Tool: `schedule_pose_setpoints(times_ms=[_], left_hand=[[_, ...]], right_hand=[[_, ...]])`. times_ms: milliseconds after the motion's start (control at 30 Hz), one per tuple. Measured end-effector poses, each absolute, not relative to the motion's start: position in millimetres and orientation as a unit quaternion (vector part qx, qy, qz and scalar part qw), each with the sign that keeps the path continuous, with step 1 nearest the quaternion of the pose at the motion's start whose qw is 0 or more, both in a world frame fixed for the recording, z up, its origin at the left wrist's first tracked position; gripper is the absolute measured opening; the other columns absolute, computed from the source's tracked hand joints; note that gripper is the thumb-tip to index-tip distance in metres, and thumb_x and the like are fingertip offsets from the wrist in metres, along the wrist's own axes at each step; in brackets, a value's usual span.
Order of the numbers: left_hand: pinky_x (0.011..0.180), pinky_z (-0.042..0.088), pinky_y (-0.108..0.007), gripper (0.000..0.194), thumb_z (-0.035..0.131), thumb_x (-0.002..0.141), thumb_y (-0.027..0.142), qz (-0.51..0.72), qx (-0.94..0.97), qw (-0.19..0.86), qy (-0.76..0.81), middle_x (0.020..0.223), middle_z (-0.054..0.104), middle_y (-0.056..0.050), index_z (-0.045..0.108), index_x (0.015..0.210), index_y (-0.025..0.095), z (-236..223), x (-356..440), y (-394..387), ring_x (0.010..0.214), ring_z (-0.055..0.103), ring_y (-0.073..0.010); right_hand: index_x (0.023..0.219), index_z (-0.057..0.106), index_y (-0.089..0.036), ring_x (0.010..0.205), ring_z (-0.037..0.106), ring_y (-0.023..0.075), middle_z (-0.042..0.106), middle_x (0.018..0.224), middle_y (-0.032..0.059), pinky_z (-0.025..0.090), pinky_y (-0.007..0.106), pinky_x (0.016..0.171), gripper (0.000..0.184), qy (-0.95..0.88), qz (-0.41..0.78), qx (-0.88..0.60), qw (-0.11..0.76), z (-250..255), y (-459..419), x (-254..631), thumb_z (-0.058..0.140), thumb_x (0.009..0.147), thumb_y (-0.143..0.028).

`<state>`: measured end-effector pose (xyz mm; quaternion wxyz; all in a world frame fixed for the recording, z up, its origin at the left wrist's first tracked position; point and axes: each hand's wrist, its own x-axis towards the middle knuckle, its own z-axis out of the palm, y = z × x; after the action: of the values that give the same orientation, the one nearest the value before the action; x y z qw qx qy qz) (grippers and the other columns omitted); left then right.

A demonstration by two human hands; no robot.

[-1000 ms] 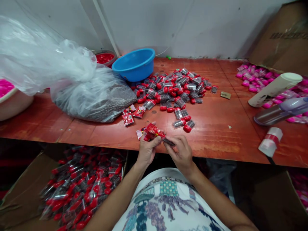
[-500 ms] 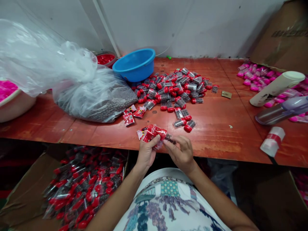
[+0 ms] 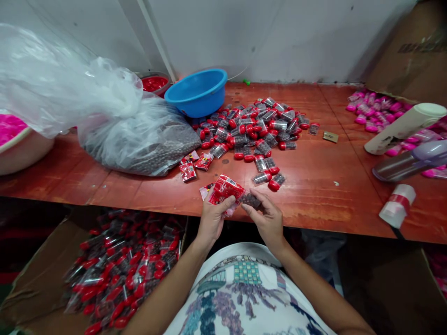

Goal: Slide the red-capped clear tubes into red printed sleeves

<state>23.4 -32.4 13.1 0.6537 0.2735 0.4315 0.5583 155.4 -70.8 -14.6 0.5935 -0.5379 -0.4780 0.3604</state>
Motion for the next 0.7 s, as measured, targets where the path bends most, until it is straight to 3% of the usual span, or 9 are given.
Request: schedule_pose_setpoints(times_ms=[133, 367, 567, 700], left_hand=[[0.066, 0.051, -0.023, 0.038, 0.081, 0.058, 0.016, 0.548, 0.299, 0.645, 0.441, 0.083, 0.070, -0.001, 0.064, 0.091, 0.016, 13, 24, -33, 0.071, 0.064, -0.0133], [0.069, 0.051, -0.026, 0.043, 0.082, 0.056, 0.014, 0.532, 0.341, 0.633, 0.447, 0.084, 0.070, 0.000, 0.063, 0.095, 0.017, 16, 18, -31, 0.073, 0.064, -0.0142], [0.069, 0.051, -0.025, 0.032, 0.080, 0.060, 0.017, 0.539, 0.343, 0.624, 0.450, 0.081, 0.069, -0.001, 0.065, 0.087, 0.015, 14, 19, -30, 0.071, 0.063, -0.0135], [0.064, 0.051, -0.024, 0.029, 0.080, 0.061, 0.019, 0.560, 0.327, 0.616, 0.447, 0.076, 0.067, 0.001, 0.065, 0.086, 0.016, 13, 21, -29, 0.066, 0.061, -0.0118]], right_hand=[[0.113, 0.066, -0.025, 0.094, 0.064, 0.0199, 0.068, 0.105, 0.0052, 0.054, 0.033, 0.083, 0.035, -0.497, 0.334, -0.536, 0.595, -14, -72, 154, 0.068, 0.078, -0.026], [0.116, 0.063, -0.022, 0.086, 0.068, 0.0205, 0.071, 0.100, 0.0039, 0.056, 0.036, 0.079, 0.044, -0.383, 0.477, -0.524, 0.592, -16, -71, 147, 0.072, 0.074, -0.029], [0.109, 0.064, -0.026, 0.092, 0.063, 0.0179, 0.065, 0.101, 0.0032, 0.053, 0.032, 0.081, 0.030, -0.502, 0.333, -0.516, 0.609, -21, -72, 146, 0.066, 0.079, -0.021], [0.106, 0.063, -0.026, 0.086, 0.064, 0.0168, 0.064, 0.096, 0.0023, 0.054, 0.030, 0.076, 0.029, -0.496, 0.346, -0.515, 0.608, -23, -72, 145, 0.067, 0.078, -0.021]])
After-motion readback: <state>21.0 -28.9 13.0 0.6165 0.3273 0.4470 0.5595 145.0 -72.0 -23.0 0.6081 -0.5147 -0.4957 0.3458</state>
